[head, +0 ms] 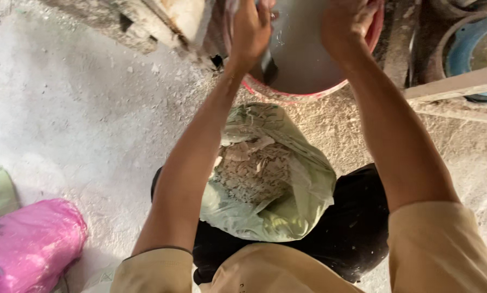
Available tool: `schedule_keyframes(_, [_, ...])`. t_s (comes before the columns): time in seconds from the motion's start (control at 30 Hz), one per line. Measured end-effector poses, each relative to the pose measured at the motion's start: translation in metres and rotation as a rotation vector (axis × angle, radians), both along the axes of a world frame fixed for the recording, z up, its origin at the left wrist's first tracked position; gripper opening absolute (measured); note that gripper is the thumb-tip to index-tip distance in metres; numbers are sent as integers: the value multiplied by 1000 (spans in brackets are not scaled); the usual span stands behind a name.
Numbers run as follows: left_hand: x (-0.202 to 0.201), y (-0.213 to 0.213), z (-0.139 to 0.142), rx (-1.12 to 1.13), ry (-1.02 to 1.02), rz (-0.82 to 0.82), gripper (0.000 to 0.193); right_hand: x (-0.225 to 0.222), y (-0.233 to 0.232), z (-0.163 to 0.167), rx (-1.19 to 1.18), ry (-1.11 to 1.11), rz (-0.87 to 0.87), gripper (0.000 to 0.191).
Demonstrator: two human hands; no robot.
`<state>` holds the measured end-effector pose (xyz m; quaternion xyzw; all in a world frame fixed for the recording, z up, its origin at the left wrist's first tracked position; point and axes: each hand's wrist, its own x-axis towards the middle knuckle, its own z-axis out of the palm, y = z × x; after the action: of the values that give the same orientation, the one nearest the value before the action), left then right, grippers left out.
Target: The person uses a flat trowel to spread white plaster paste over a slatted mold frame on a workbench. They then mix more plaster by hand in a bucket, add powder from a bag, wipe their hands with a blue cloth, and return to spreading paste on the mold with the trowel.
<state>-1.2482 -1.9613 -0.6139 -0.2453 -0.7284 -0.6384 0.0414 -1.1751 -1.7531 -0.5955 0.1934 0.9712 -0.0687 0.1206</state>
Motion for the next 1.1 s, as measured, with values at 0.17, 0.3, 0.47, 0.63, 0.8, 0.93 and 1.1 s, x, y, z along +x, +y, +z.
schedule_keyframes(0.17, [12, -7, 22, 103, 56, -57, 25, -19, -4, -36, 134, 122, 28, 49])
schedule_keyframes(0.3, [11, -6, 29, 118, 247, -112, 17, -32, -16, -42, 12, 171, 75, 41])
schedule_keyframes(0.47, [15, 1, 35, 15, -155, -80, 14, -19, 1, -1, -124, 88, 135, 32])
schedule_keyframes(0.63, [22, 6, 46, -131, -71, 83, 25, 21, 64, 37, -107, -71, 108, 25])
schedule_keyframes(0.8, [26, -3, 38, -420, -11, 89, 26, 58, 92, 16, -89, -134, 88, 22])
schedule_keyframes(0.93, [30, -12, 54, -691, 178, 86, 34, 75, 61, 20, -85, -18, 58, 24])
schedule_keyframes(1.1, [72, -45, 125, -684, 200, 50, 46, 91, -9, 107, -225, 282, -28, 31])
